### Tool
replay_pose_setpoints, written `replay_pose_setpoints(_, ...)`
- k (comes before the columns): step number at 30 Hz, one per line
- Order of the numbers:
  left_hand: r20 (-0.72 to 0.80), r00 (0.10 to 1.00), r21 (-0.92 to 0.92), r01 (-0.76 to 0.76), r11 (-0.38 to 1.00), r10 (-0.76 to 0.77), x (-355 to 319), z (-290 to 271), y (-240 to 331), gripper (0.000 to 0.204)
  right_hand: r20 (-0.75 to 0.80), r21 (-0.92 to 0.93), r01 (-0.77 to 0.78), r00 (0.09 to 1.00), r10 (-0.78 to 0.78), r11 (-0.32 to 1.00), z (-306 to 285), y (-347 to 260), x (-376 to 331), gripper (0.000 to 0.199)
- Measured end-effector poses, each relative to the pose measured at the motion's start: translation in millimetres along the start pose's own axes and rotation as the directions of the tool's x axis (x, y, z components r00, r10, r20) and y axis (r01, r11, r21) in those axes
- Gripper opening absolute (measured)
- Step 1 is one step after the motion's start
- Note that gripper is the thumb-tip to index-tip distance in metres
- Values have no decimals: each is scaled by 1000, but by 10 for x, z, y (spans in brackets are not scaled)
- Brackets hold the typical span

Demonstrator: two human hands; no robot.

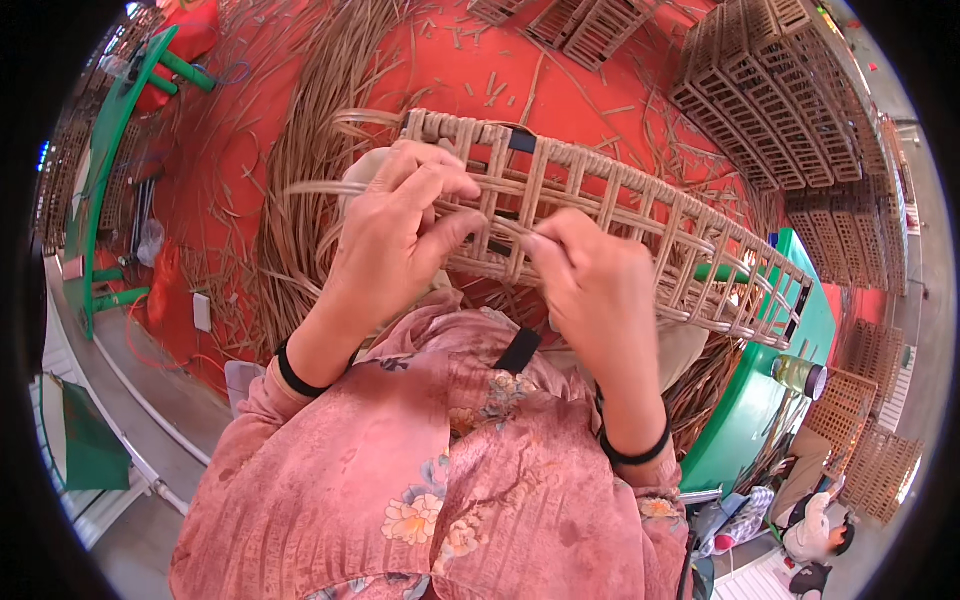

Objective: Weaving bamboo strips into a wooden frame to create a basket or furniture component.

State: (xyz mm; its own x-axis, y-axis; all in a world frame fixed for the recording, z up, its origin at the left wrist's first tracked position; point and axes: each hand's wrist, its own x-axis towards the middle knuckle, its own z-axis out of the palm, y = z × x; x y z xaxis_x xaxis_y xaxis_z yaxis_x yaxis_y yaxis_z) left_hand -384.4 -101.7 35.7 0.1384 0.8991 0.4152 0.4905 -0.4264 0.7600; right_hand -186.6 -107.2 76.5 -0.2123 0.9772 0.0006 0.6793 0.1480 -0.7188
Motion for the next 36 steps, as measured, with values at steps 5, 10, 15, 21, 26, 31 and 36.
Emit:
replay_pose_setpoints(5,100,983,-289,-119,950,153,99,274,132,20,-77,182,-106,990,122,978,-484,-17,-306,17)
replay_pose_setpoints(10,174,959,-439,277,855,-222,53,162,184,19,72,263,-287,958,278,921,-265,238,-173,19)
replay_pose_setpoints(15,84,959,-171,282,944,-271,-41,213,189,22,86,-247,-14,996,36,969,-89,321,-12,18)
replay_pose_setpoints(21,119,962,-128,261,957,-247,-4,397,178,20,304,-189,169,947,-106,967,-192,438,179,24)
replay_pose_setpoints(26,98,992,8,78,997,-78,59,477,254,19,-39,-266,130,989,-146,955,-332,441,-215,23)
replay_pose_setpoints(31,199,972,-337,-51,940,124,204,660,384,18,-58,124,-140,987,148,982,-838,215,-429,19)
replay_pose_setpoints(36,272,942,-297,277,914,-197,196,617,478,18,-58,221,-300,946,320,928,-688,498,-353,22)
